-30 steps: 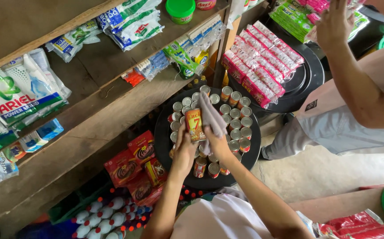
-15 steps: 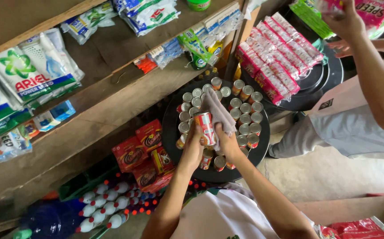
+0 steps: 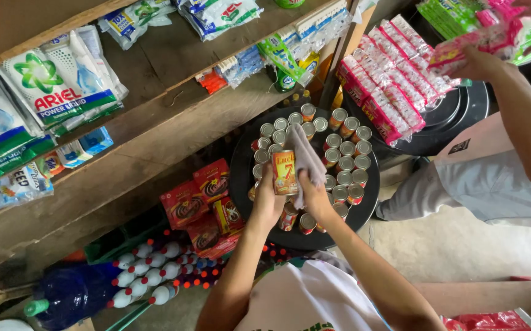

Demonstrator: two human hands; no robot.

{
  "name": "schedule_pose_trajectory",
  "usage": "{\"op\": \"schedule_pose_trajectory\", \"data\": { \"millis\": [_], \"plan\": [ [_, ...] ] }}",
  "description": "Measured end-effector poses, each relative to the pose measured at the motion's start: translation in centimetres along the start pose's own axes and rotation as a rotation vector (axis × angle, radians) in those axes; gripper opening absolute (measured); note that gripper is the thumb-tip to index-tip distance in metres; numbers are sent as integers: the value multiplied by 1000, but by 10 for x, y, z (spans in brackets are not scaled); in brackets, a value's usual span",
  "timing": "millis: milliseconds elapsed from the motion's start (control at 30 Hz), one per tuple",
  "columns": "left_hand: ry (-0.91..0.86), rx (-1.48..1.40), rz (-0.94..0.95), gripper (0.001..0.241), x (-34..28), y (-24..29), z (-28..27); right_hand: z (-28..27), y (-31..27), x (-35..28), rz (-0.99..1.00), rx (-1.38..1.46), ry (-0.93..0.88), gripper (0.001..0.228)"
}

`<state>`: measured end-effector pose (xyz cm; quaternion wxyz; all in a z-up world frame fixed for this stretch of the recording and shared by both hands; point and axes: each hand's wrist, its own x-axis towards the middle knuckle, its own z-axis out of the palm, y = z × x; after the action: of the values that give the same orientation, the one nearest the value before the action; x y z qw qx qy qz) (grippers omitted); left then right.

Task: The person is wiping canned goods with a cloth and placing them on shelves in a grocery store.

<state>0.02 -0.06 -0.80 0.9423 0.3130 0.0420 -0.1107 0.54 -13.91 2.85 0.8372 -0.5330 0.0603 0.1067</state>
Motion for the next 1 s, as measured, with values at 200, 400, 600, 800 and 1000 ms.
{"op": "schedule_pose_trajectory", "data": {
  "millis": [200,400,600,800,1000],
  "plan": [
    [-8,203,31,54,-5,17,20,18,-27,-29,-1008,-1020,-234,61],
    [18,90,-79,56,4,22,8,-29,32,10,-78,-452,52,60],
    [55,-62,-142,68,5,32,23,-15,14,11,238,416,-53,67],
    [103,-34,-184,76,8,18,26,-27,52,22,107,332,-40,58],
    [161,19,-89,73,8,9,34,-43,50,11,26,-57,74,58]
  ]
}}
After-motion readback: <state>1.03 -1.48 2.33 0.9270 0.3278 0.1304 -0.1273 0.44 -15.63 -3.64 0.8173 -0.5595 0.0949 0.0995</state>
